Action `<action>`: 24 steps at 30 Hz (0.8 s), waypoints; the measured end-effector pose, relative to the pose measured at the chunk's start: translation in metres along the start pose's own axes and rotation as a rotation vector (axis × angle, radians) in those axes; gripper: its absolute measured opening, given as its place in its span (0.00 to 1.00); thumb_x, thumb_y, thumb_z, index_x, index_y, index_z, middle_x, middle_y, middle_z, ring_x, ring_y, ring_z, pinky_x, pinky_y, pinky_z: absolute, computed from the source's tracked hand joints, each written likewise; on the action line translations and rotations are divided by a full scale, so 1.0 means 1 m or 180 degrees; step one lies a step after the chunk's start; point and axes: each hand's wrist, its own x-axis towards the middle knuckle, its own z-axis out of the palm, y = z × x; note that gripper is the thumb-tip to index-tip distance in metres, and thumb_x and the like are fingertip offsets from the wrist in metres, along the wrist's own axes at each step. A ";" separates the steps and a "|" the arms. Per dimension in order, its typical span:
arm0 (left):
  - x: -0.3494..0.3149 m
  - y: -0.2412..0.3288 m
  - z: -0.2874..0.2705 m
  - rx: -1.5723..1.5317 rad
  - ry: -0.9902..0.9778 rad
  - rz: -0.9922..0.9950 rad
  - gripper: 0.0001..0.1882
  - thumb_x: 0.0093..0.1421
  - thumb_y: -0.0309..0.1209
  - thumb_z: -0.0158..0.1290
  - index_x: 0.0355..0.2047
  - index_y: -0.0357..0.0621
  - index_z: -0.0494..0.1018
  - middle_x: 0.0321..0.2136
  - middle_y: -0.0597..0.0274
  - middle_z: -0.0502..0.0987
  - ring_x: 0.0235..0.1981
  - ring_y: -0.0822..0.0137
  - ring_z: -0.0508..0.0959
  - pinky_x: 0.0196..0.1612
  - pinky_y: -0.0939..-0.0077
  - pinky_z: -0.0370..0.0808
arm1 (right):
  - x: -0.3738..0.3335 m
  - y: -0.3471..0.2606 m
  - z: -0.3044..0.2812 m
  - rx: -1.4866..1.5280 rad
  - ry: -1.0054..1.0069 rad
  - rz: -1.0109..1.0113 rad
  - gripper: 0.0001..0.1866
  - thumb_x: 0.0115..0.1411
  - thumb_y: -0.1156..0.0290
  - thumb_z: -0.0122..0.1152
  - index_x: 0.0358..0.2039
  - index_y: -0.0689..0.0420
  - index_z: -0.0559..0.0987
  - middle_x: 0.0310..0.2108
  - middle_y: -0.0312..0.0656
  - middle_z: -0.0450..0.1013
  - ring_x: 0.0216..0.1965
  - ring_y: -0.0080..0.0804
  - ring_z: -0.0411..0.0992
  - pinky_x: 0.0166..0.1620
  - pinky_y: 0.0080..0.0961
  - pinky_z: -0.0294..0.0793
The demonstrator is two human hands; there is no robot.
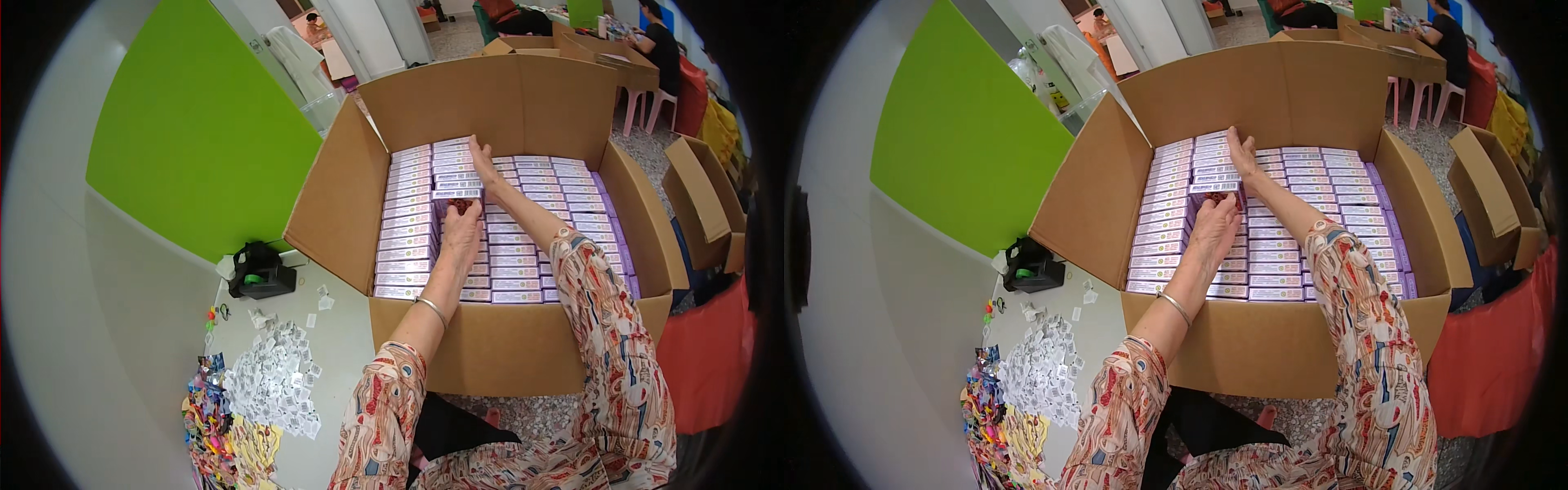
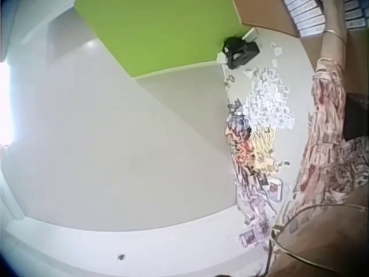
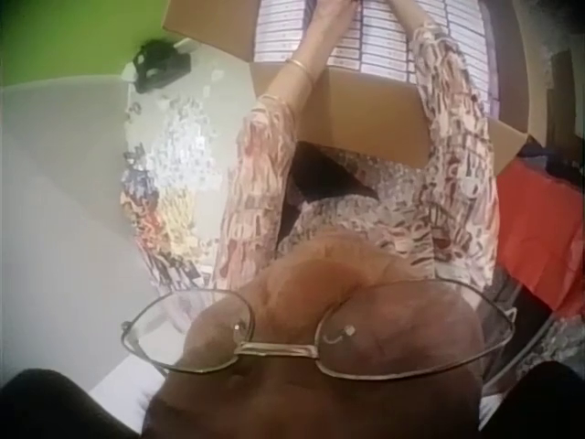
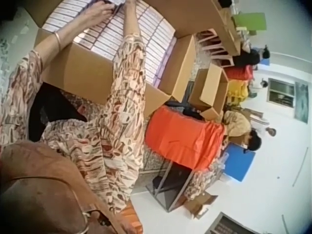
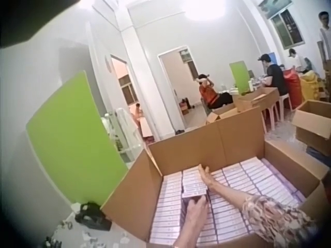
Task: Sorting and packing small product packets into cardboard boxes at a workstation.
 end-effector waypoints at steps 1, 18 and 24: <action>0.003 -0.002 0.000 -0.0010 -0.0033 -0.0016 0.20 0.59 0.31 0.57 0.46 0.44 0.60 0.43 0.65 0.69 0.46 0.71 0.68 0.56 0.67 0.60 | -0.004 0.003 -0.003 0.0218 0.0083 0.0078 0.57 0.57 0.29 0.41 0.67 0.64 0.37 0.68 0.51 0.43 0.68 0.42 0.44 0.67 0.32 0.48; 0.003 0.000 -0.004 0.0451 0.0186 0.0119 0.12 0.55 0.20 0.46 0.39 0.40 0.62 0.31 0.63 0.67 0.29 0.73 0.66 0.34 0.77 0.65 | -0.029 0.024 0.006 0.0588 -0.0088 0.0015 0.52 0.60 0.32 0.37 0.66 0.67 0.48 0.67 0.55 0.47 0.68 0.45 0.45 0.67 0.33 0.46; -0.006 0.008 -0.010 0.0533 0.0160 0.0181 0.12 0.57 0.21 0.48 0.41 0.42 0.62 0.35 0.66 0.68 0.32 0.74 0.65 0.38 0.77 0.66 | 0.018 0.006 0.015 0.0887 -0.0313 -0.0102 0.48 0.60 0.29 0.32 0.64 0.60 0.56 0.61 0.44 0.61 0.58 0.34 0.62 0.58 0.30 0.65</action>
